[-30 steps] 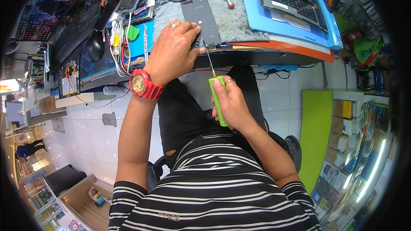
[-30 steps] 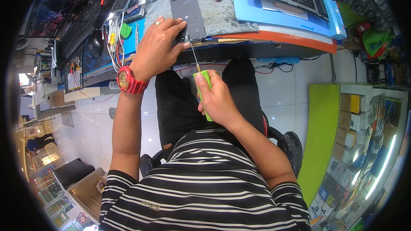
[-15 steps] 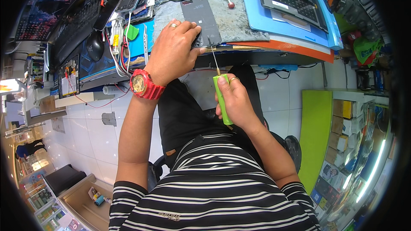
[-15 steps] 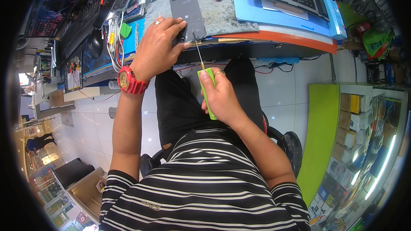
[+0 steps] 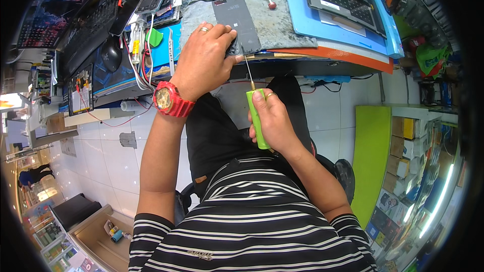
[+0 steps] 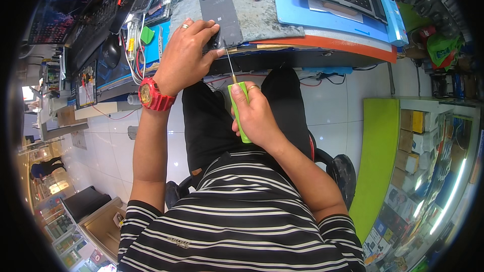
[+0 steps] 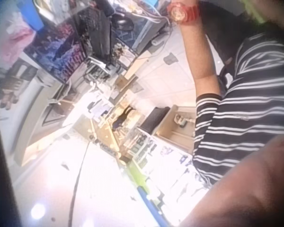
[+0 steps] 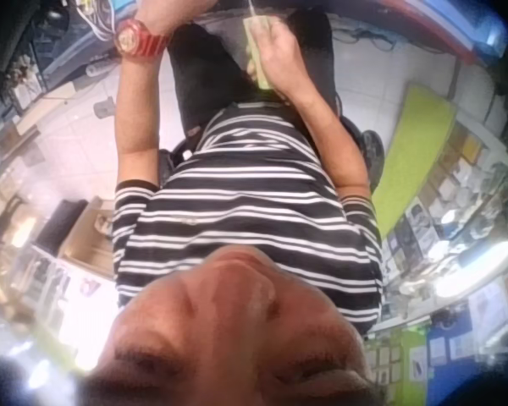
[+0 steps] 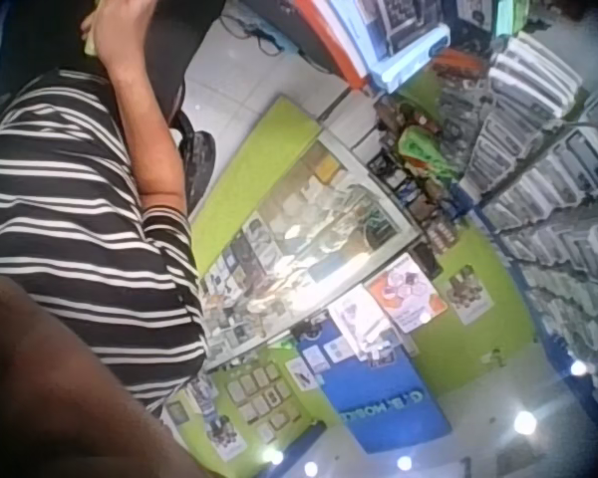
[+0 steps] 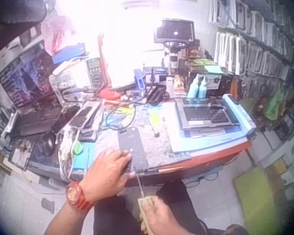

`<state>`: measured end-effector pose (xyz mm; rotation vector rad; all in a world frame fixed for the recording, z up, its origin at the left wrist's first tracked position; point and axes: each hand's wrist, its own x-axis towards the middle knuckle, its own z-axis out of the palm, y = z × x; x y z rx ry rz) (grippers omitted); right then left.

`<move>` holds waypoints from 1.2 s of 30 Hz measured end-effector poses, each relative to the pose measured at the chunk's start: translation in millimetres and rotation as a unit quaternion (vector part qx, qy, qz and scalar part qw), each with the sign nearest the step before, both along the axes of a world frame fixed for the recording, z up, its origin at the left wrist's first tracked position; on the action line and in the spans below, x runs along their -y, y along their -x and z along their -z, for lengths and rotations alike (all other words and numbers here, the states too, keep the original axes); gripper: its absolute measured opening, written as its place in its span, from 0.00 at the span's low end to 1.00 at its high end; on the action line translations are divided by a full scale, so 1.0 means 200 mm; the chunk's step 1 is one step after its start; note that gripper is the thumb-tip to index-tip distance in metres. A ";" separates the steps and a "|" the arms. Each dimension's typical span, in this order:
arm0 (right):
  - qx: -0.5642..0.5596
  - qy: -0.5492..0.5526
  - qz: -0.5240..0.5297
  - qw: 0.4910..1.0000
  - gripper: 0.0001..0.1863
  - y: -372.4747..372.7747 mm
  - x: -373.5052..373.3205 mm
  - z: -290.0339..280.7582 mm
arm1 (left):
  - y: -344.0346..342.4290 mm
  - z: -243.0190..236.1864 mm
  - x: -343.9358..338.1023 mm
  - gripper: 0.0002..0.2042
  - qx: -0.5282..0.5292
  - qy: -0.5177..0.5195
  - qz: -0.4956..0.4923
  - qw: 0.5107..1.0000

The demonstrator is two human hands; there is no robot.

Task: The person handles a tablet and a phone component, then uses a screwdriver to remove screws from the interior of a mobile phone on a workbench.

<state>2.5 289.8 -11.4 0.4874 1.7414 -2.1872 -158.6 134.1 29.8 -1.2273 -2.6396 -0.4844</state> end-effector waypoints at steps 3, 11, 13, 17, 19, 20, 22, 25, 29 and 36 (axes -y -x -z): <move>-0.001 0.012 0.022 1.000 0.23 0.00 0.01 0.00 | 0.00 0.00 0.00 0.23 -0.004 0.004 -0.002 1.000; 0.002 0.017 0.019 1.000 0.23 0.01 0.00 -0.01 | 0.00 0.01 0.00 0.23 -0.009 0.002 -0.003 1.000; 0.000 0.018 0.024 1.000 0.23 0.00 0.01 0.00 | 0.00 0.00 0.00 0.23 -0.007 0.001 -0.003 1.000; -0.004 0.013 0.029 0.999 0.23 0.00 0.02 0.01 | 0.00 -0.01 0.00 0.23 -0.013 0.006 -0.004 1.000; -0.010 0.010 0.031 0.999 0.23 0.00 0.02 0.02 | 0.00 -0.01 0.00 0.23 -0.012 0.007 -0.005 1.000; -0.016 0.008 0.033 0.999 0.23 0.00 0.01 0.03 | -0.01 -0.01 -0.01 0.23 -0.013 0.007 -0.005 1.000; -0.013 0.008 0.035 0.999 0.23 0.01 0.00 0.02 | 0.00 -0.01 -0.01 0.22 -0.014 0.007 -0.005 1.000; -0.011 0.009 0.033 0.999 0.23 0.01 0.00 0.01 | 0.00 -0.01 -0.01 0.22 -0.010 0.007 -0.006 1.000; 0.005 0.012 -0.002 1.000 0.23 0.00 -0.01 -0.02 | 0.00 0.00 0.00 0.23 -0.005 0.006 -0.008 1.000; 0.027 0.063 0.003 0.998 0.23 -0.06 -0.01 -0.01 | -0.01 0.00 0.00 0.23 0.004 0.013 -0.010 1.000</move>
